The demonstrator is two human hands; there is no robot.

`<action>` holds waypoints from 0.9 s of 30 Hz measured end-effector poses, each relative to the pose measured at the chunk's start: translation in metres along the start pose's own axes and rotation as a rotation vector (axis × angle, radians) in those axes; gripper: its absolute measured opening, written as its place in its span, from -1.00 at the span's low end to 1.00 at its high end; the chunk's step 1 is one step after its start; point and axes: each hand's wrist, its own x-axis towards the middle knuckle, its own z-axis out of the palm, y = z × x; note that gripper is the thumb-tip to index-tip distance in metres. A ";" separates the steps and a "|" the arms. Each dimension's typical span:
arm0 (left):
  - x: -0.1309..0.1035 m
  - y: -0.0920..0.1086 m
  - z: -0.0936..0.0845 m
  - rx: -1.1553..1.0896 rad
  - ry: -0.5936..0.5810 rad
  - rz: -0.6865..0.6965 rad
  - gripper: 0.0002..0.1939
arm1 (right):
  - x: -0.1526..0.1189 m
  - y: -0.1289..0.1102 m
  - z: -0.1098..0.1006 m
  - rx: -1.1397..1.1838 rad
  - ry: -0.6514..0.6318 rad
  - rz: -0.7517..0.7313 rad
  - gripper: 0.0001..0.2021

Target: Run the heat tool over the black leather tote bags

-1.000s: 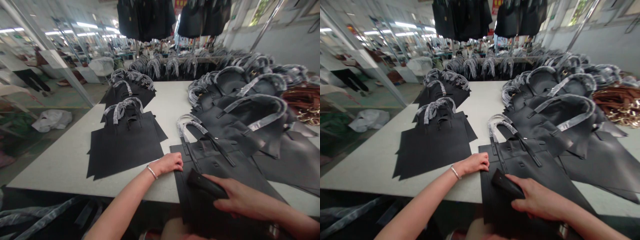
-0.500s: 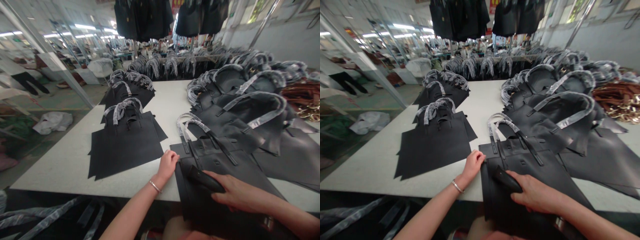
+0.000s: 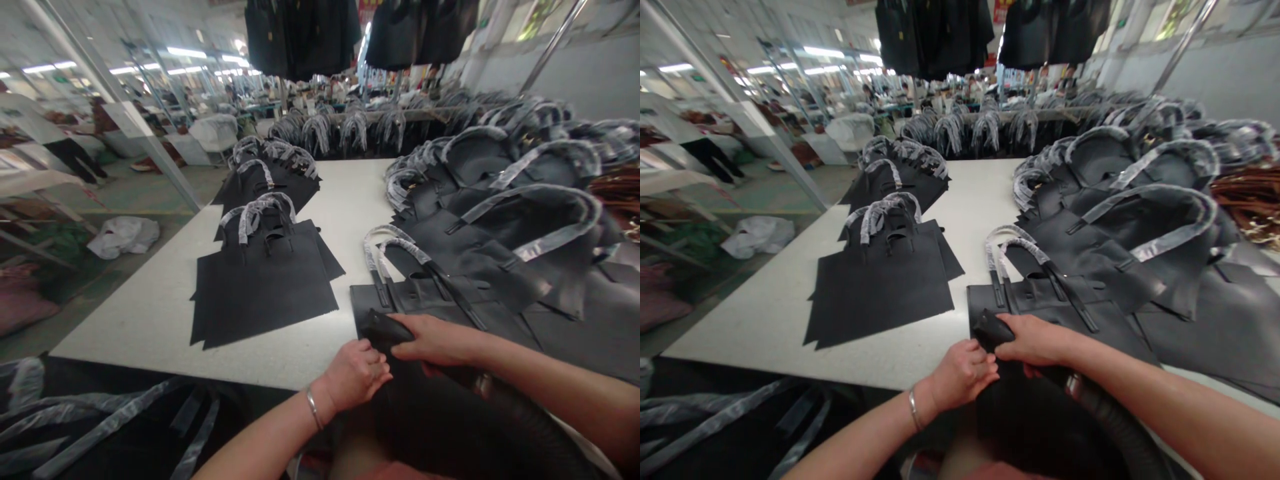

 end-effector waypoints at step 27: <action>0.002 0.003 0.001 -0.018 0.011 -0.049 -0.82 | 0.011 0.006 -0.009 -0.014 0.117 0.020 -0.44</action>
